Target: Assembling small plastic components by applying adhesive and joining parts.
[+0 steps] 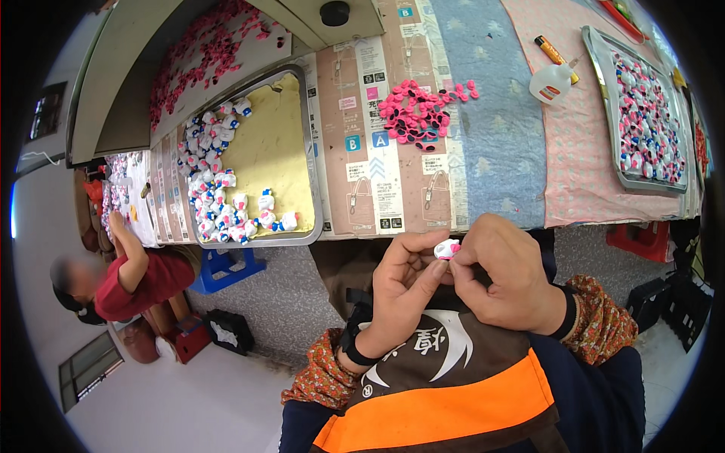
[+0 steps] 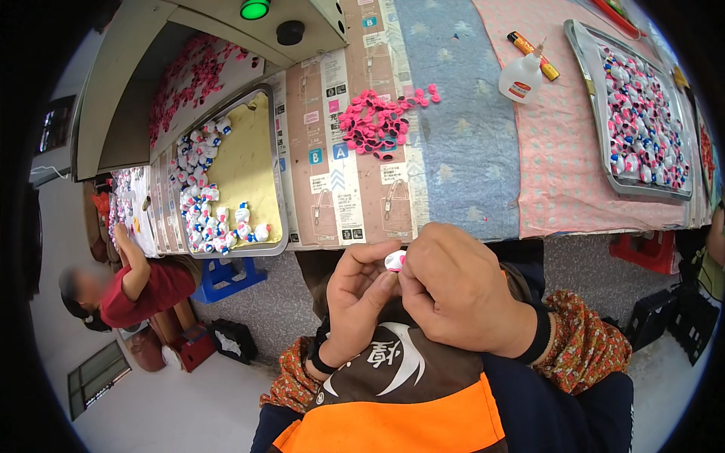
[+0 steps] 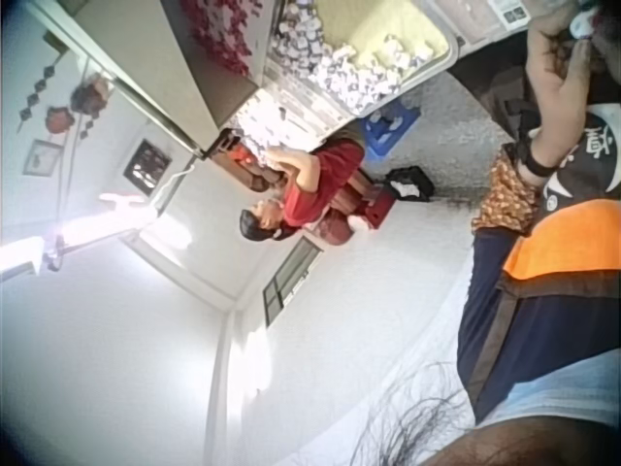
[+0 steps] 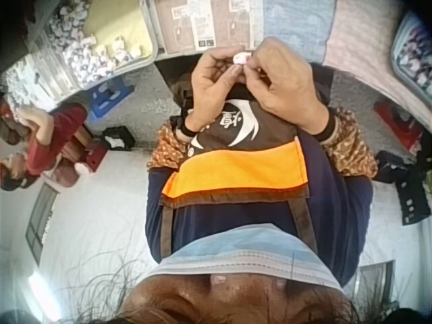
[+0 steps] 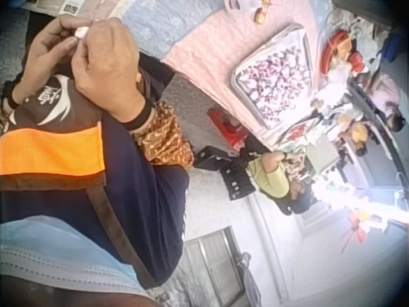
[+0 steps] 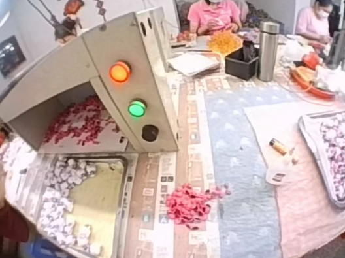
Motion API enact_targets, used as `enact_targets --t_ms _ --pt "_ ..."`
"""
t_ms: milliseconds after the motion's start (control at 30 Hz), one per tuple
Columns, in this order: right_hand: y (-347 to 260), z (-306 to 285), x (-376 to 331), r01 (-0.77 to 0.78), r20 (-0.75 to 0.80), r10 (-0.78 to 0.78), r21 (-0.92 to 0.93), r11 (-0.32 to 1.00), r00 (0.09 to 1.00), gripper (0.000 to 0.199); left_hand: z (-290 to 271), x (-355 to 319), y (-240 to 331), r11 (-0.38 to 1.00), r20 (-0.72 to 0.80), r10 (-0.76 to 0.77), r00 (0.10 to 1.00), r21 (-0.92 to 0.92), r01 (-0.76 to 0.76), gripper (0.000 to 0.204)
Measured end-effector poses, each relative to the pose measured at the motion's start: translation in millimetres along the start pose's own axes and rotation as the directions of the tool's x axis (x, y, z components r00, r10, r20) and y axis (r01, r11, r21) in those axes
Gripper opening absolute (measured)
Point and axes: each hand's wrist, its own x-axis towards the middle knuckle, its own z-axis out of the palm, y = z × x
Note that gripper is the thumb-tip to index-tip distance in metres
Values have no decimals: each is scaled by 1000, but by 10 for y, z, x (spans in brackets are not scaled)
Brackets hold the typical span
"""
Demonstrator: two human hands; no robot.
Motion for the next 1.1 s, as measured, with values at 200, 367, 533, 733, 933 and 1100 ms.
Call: enact_targets --t_ms 200,367,533,733,933,1100 --pt "-4 -18 -15 -85 48 81 96 992 996 22 -43 13 -65 1000 -15 -13 1000 -25 13 28" --pt "-27 -34 -33 -216 51 210 182 959 976 19 -56 18 -83 997 -17 1 1000 -75 -2 28" --pt "-31 -37 -24 -227 61 220 170 959 974 18 -40 24 -61 995 -24 -37 999 -97 35 29" --pt "-13 3 -43 -215 46 210 142 966 977 19 5 26 -33 993 -47 -55 997 -109 49 28" --pt "0 32 -61 -207 4 208 114 972 978 21 26 21 -62 992 -74 -53 996 -123 43 28" --pt "-7 21 -36 -192 8 193 114 975 981 20 -5 14 -108 992 -72 -24 997 -122 15 30"
